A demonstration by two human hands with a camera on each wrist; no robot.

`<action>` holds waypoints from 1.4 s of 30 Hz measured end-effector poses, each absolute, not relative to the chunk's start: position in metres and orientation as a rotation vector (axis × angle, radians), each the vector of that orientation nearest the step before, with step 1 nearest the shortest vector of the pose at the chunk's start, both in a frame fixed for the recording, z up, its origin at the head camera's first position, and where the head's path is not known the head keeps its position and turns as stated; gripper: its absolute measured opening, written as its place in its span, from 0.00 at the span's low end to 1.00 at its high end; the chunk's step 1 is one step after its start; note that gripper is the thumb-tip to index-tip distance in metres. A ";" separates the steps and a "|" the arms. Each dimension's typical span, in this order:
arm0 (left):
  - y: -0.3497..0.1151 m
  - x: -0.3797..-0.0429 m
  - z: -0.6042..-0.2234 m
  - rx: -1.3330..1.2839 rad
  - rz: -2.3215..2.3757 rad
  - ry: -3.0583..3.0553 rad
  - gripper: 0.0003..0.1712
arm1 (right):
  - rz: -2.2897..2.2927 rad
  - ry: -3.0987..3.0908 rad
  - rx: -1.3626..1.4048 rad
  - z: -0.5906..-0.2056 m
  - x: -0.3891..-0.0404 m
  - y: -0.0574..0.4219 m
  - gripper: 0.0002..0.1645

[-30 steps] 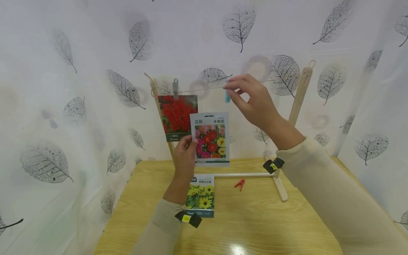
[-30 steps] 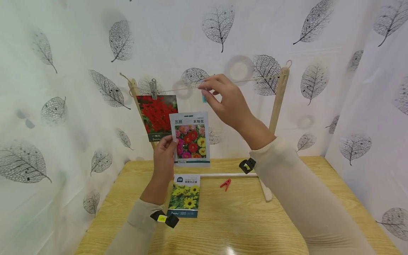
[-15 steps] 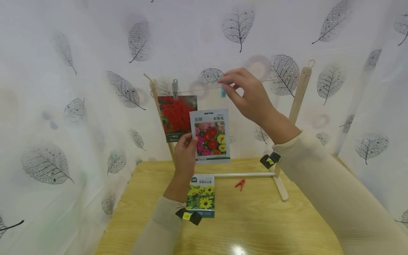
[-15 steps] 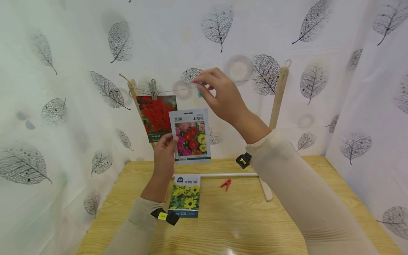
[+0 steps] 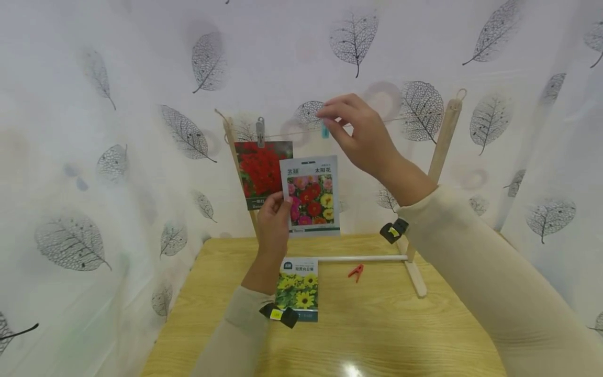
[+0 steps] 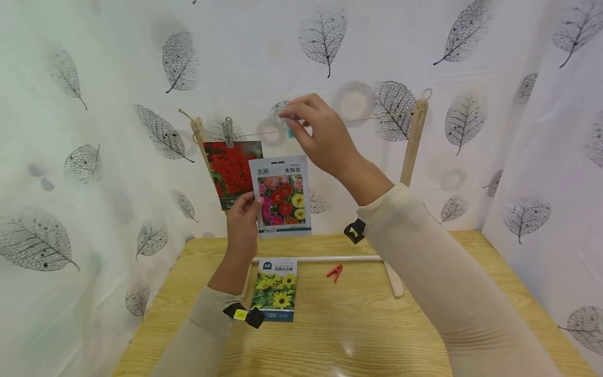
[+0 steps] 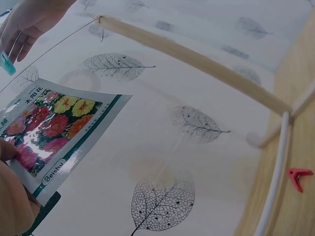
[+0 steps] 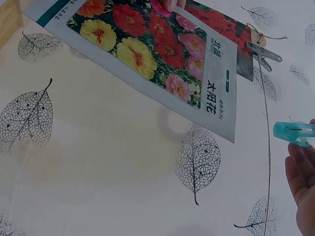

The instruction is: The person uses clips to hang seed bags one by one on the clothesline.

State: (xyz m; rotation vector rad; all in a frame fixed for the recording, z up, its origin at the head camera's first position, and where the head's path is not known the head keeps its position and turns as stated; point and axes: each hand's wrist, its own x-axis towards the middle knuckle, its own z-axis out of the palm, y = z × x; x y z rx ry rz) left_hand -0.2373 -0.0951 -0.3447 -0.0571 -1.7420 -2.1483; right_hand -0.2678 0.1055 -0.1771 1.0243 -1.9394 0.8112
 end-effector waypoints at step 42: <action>-0.091 -0.241 -0.330 -0.141 -2.114 -1.718 0.13 | 1.101 -2.197 0.845 -0.155 -0.282 0.087 0.16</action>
